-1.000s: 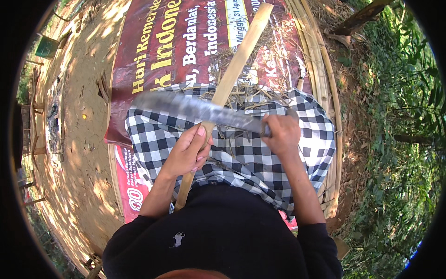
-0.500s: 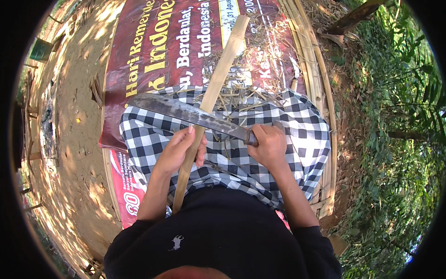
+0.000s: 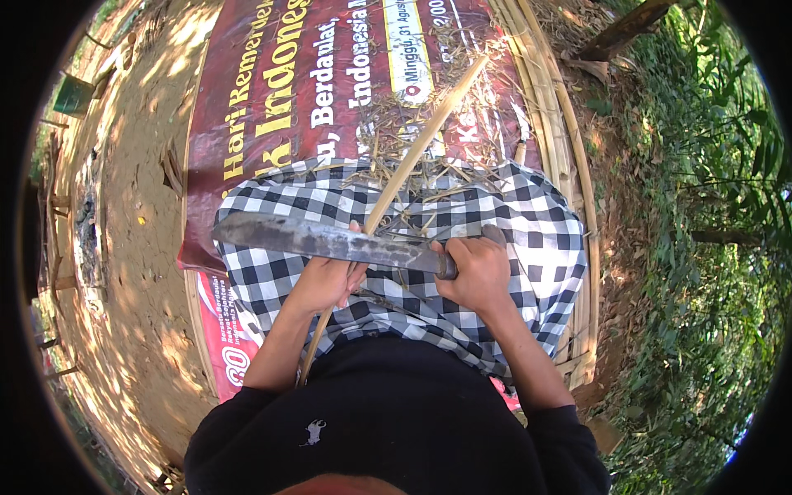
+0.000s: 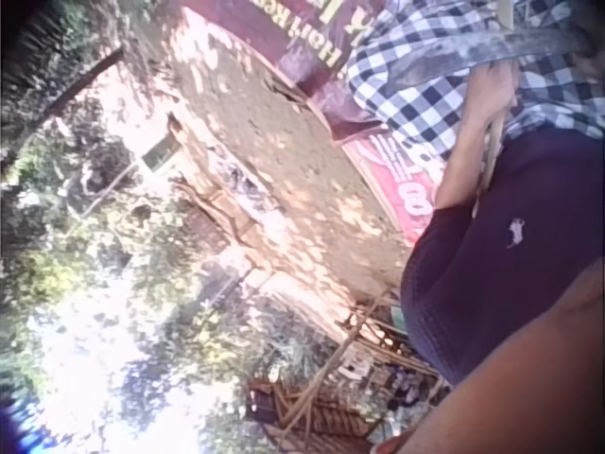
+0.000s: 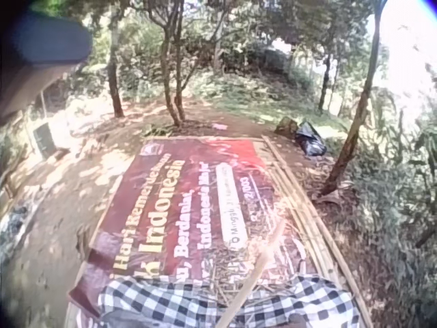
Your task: The person shaves a thin bamboo stalk with a large knife, stripping away material and smoothing the surface.
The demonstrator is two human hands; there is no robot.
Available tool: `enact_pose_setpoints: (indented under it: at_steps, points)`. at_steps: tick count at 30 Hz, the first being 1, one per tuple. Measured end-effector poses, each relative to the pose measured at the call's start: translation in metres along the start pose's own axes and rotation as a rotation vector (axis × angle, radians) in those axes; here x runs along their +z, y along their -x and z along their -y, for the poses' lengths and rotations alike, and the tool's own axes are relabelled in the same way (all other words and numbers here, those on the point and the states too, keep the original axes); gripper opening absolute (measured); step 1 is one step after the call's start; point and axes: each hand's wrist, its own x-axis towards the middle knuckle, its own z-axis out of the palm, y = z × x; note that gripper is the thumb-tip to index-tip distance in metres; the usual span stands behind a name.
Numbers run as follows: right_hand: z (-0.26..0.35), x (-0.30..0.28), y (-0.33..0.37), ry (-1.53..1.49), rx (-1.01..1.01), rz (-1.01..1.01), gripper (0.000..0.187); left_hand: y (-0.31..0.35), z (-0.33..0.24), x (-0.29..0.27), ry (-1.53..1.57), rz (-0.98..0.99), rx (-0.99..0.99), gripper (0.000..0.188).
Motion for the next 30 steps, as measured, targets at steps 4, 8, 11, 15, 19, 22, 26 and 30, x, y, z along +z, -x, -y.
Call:
enact_pose_setpoints:
  at_steps: [4,8,11,15,19,22,26,30]
  points:
    - [-0.017,-0.003,-0.007,0.039,-0.074,-0.057,0.029,0.012,0.0,0.017,-0.107,-0.111,0.067,0.047]
    - [-0.033,0.006,-0.014,0.057,-0.069,-0.113,0.03,0.008,0.008,0.017,-0.082,-0.119,0.041,0.046]
    - [-0.055,0.006,-0.018,0.101,0.042,-0.174,0.028,0.006,-0.001,0.018,0.004,-0.139,0.083,0.046]
    - [-0.055,0.001,-0.016,0.22,0.141,-0.123,0.025,0.004,0.002,0.014,0.036,-0.171,0.052,0.046]
    - [-0.011,0.011,-0.002,0.058,-0.005,-0.047,0.021,0.004,0.013,0.018,-0.026,-0.183,0.022,0.047]
    - [-0.028,0.008,-0.008,0.044,-0.089,-0.112,0.022,0.01,0.016,0.017,-0.143,-0.16,0.097,0.048]
    - [-0.079,-0.015,-0.031,0.275,0.319,-0.199,0.018,0.023,0.011,0.017,-0.099,-0.162,0.079,0.048]
    - [-0.035,-0.004,-0.025,0.134,0.172,-0.033,0.019,0.013,0.016,0.017,-0.076,-0.201,0.058,0.048]
